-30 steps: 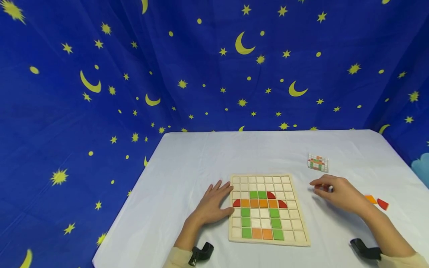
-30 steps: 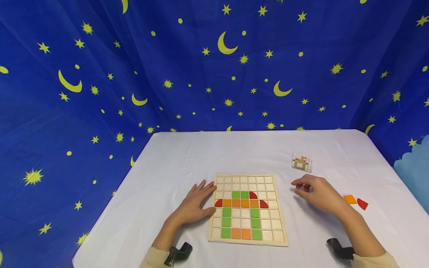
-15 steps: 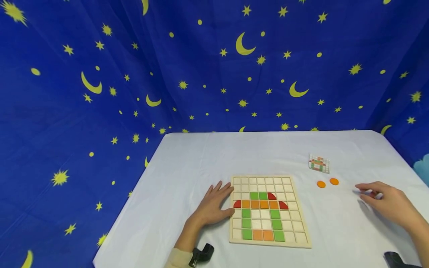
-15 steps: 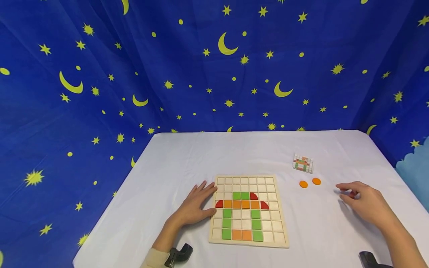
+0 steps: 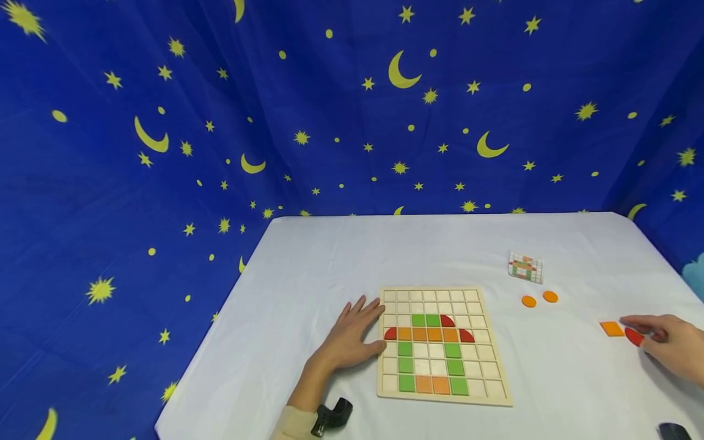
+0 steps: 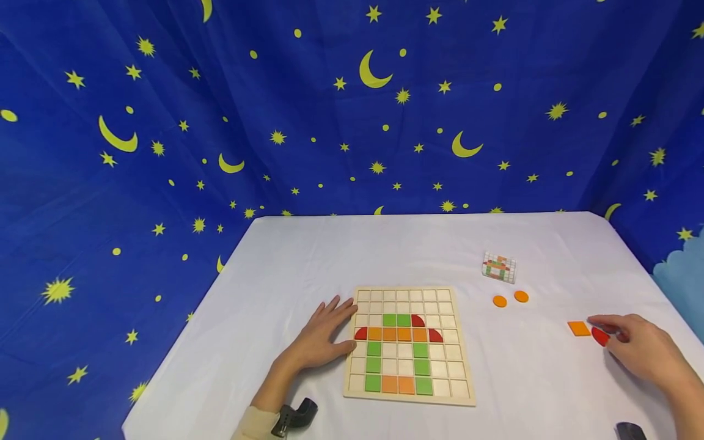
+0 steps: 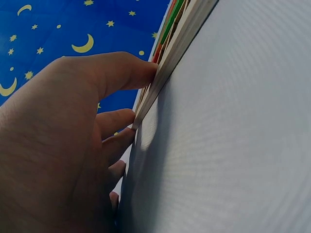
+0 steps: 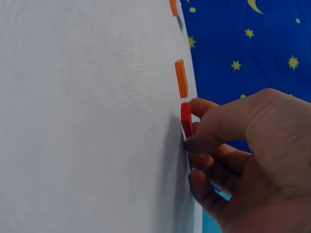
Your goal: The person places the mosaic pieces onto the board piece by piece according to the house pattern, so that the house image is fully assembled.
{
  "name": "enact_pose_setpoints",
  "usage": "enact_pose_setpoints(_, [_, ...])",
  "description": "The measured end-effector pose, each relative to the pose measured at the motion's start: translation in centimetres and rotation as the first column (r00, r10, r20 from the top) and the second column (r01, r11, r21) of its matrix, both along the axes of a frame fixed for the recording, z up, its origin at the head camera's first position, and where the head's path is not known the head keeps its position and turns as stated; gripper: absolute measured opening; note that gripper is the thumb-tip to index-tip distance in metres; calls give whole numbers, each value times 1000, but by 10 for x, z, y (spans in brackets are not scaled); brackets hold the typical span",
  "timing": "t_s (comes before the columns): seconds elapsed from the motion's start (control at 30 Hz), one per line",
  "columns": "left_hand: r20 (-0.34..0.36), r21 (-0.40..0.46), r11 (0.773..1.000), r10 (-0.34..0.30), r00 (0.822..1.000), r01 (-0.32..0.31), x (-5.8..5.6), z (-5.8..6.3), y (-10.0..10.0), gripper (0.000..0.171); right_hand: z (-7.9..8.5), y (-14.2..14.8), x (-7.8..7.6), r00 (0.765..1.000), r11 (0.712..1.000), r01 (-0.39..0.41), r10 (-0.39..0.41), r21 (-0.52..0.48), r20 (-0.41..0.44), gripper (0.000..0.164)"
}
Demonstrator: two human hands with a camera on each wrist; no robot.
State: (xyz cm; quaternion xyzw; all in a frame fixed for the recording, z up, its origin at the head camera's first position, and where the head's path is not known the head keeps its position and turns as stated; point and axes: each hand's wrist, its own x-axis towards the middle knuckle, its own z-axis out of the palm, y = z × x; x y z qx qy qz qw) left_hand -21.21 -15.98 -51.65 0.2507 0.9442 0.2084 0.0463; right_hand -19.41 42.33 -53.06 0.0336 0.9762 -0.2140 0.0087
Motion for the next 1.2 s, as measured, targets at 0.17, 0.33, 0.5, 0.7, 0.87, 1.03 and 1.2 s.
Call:
enact_pose_setpoints(0.17, [0, -3, 1000, 5, 1000, -5, -1, 1, 1, 72, -6, 5, -2, 998, 1000, 18, -17, -25, 58, 42])
enact_pose_setpoints(0.33, [5, -7, 1000, 11, 1000, -11, -1, 3, 1, 72, -10, 5, -3, 998, 1000, 13, -12, -17, 54, 45])
enact_pose_setpoints(0.5, [3, -2, 1000, 7, 1000, -7, 0, 2, 0, 72, -6, 0, 0, 1000, 1000, 13, -13, -19, 17, 44])
enact_pose_setpoints(0.7, [2, -8, 1000, 3, 1000, -3, -1, 0, 1, 72, 4, -10, 4, 999, 1000, 20, -20, -3, -25, 41])
enact_pose_setpoints(0.87, [-3, -11, 1000, 2, 1000, -2, -2, 0, 1, 72, 3, -13, 4, 996, 1000, -27, 27, 9, -85, 38])
enact_pose_setpoints(1.03, [-7, -15, 1000, -3, 1000, 3, -2, 0, 1, 72, -1, -11, 3, 996, 998, -70, 70, -4, -62, 38])
enact_pose_setpoints(1.2, [-8, -10, 1000, -4, 1000, 4, -1, 1, 0, 72, -2, -13, 3, 996, 998, -60, 59, -12, -61, 39])
